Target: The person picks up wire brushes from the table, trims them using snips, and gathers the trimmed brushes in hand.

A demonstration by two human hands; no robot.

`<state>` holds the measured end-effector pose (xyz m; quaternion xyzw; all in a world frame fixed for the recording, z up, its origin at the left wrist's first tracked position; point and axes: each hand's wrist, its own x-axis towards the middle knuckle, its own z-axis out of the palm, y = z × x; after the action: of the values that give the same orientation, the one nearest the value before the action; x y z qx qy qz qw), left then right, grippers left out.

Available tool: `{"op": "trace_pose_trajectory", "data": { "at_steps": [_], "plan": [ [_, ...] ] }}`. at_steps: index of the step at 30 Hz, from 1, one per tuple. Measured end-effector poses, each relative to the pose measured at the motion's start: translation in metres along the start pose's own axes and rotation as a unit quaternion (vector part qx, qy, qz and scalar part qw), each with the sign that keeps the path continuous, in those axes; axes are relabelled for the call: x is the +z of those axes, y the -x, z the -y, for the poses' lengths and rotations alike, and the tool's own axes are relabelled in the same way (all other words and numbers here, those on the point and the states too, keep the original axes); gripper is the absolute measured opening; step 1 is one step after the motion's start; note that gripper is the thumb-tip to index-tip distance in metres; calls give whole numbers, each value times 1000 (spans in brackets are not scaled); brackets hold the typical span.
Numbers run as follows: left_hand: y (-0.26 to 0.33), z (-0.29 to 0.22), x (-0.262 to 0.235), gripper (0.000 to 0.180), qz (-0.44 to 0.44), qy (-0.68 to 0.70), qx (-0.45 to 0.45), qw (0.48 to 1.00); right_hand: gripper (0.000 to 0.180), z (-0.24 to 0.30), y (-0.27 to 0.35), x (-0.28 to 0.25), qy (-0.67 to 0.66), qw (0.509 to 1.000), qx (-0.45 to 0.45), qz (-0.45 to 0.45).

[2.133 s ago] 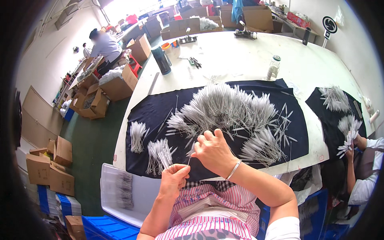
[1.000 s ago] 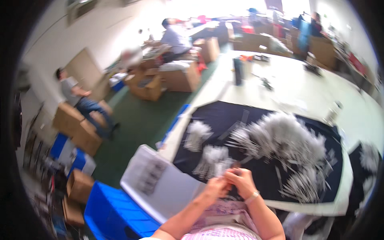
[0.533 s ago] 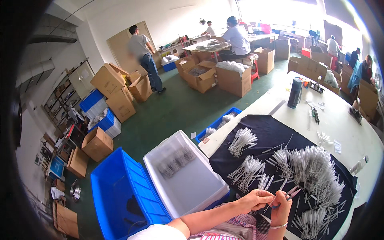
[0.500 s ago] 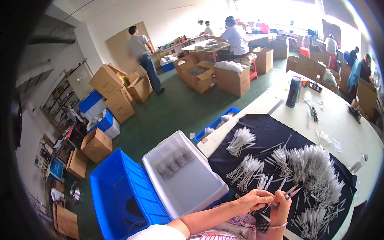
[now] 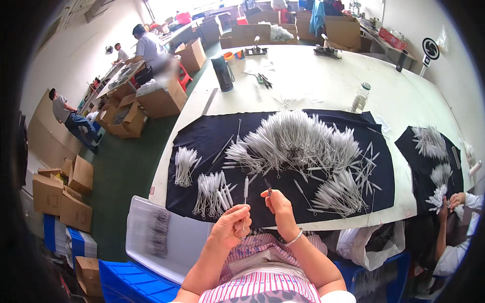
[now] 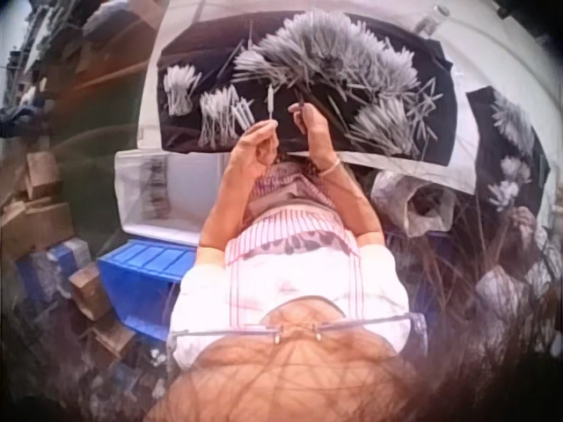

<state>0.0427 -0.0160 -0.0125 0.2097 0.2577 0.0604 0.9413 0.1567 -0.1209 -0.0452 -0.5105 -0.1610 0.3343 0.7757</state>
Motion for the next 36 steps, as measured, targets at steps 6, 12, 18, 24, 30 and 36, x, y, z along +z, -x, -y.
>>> {"op": "trace_pose_trajectory", "data": {
  "at_steps": [6, 12, 18, 24, 30, 36],
  "plan": [
    [2, 4, -1, 10, 48, 70, -30, 996, 22, -23, 2, 1, 156, 983, -102, 3],
    [2, 7, -1, 14, 92, 94, -36, 991, 18, -37, 0, 12, 207, 967, -151, 8],
    [0, 12, -3, 17, 117, 101, -42, 987, 14, -36, -4, 24, 245, 948, -202, -22],
    [0, 13, 0, 17, 124, 107, -43, 985, 12, -31, -3, 25, 304, 921, -237, -48],
    [1, 14, 1, 13, 93, 94, -42, 990, 15, -30, -2, 21, 233, 954, -185, -46],
    [5, 9, 7, 10, 16, 70, -36, 997, 25, 15, -11, -7, 463, 846, -265, 10]
  ]
}}
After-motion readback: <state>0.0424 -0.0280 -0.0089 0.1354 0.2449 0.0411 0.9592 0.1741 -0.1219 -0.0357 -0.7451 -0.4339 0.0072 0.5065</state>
